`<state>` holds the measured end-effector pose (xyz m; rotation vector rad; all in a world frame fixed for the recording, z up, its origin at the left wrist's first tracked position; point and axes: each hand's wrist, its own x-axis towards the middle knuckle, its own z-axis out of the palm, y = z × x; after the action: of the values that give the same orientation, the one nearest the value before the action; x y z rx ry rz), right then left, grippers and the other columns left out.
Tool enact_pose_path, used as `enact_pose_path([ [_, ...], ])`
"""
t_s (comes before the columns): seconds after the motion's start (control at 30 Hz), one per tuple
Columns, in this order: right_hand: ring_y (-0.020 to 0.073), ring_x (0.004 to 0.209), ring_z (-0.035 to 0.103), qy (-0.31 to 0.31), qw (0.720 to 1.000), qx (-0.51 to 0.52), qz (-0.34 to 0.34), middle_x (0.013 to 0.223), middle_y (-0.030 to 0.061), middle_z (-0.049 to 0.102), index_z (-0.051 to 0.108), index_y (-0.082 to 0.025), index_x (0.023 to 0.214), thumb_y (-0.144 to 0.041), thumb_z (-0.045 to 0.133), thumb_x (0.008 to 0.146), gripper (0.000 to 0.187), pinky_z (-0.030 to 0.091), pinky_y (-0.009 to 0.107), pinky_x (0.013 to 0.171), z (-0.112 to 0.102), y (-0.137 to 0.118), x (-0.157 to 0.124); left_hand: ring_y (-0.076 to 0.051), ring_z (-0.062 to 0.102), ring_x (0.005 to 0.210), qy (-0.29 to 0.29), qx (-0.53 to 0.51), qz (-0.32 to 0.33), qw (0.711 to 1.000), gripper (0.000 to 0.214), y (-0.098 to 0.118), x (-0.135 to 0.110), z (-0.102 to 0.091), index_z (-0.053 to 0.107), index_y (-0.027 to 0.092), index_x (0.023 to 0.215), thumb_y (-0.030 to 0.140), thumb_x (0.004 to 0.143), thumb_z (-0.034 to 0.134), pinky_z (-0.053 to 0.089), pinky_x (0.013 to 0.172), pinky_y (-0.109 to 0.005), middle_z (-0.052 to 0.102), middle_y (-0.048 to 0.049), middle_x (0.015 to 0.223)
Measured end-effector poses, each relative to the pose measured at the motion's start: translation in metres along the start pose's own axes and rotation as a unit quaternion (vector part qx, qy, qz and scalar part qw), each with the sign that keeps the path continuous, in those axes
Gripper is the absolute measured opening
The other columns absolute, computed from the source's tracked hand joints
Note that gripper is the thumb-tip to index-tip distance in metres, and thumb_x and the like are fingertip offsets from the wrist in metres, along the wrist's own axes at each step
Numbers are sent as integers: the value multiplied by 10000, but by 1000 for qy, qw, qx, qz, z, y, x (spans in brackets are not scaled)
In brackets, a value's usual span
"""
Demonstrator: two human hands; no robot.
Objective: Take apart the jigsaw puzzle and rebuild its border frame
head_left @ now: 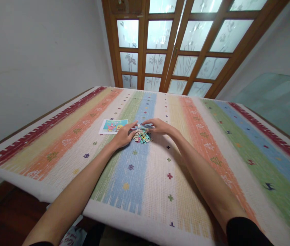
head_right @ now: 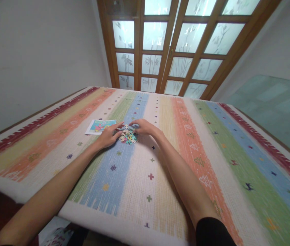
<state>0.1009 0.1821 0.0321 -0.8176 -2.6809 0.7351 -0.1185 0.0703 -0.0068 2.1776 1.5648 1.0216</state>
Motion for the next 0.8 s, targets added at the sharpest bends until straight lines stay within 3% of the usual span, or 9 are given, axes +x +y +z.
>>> enact_pose_path([
  [0.1,303,1263,622,-68,997,-36,-12,1398,89,663,729,-259,1264,-174,856,698,587,532,378,995,-7,-2,-5,-322,625,1271,-48,-5,1,999,712,-1,-3,-3,460,175,1531,412,899,684,480,1100,-486,578,-154,1478],
  [0.17,299,1203,654,-87,994,-62,-4,1351,94,692,729,-258,1269,-208,894,661,632,535,366,975,-6,-5,-6,-347,587,1321,-77,-5,6,997,787,0,-4,-2,459,163,1530,453,854,739,458,1129,-500,550,-167,1502],
  [0.27,262,1005,717,-94,992,-87,18,1161,98,771,752,-223,1229,-239,892,681,566,544,341,892,-2,-9,-3,-330,597,1316,-99,-12,20,995,662,-1,-4,2,510,172,1485,391,891,705,470,1121,-494,587,-153,1468],
  [0.37,205,841,722,-72,994,-78,32,991,77,797,780,-192,1167,-192,848,725,447,529,286,790,1,-11,0,-293,645,1255,-82,-18,24,996,514,-3,-3,5,551,188,1435,252,932,635,503,1085,-483,659,-129,1386],
  [0.53,160,745,689,-35,998,-46,31,873,52,788,808,-173,1075,-123,774,757,323,482,241,721,0,-13,-1,-258,687,1181,-32,-38,22,999,428,-4,-2,9,620,190,1344,141,919,612,522,1071,-466,713,-100,1303],
  [0.8,155,714,649,-22,998,-47,21,808,41,774,812,-150,1045,-226,636,894,244,426,236,682,-3,-14,-1,-245,719,1087,24,-38,9,999,258,2,0,10,719,188,1168,260,991,545,546,1032,-429,762,-76,1192],
])
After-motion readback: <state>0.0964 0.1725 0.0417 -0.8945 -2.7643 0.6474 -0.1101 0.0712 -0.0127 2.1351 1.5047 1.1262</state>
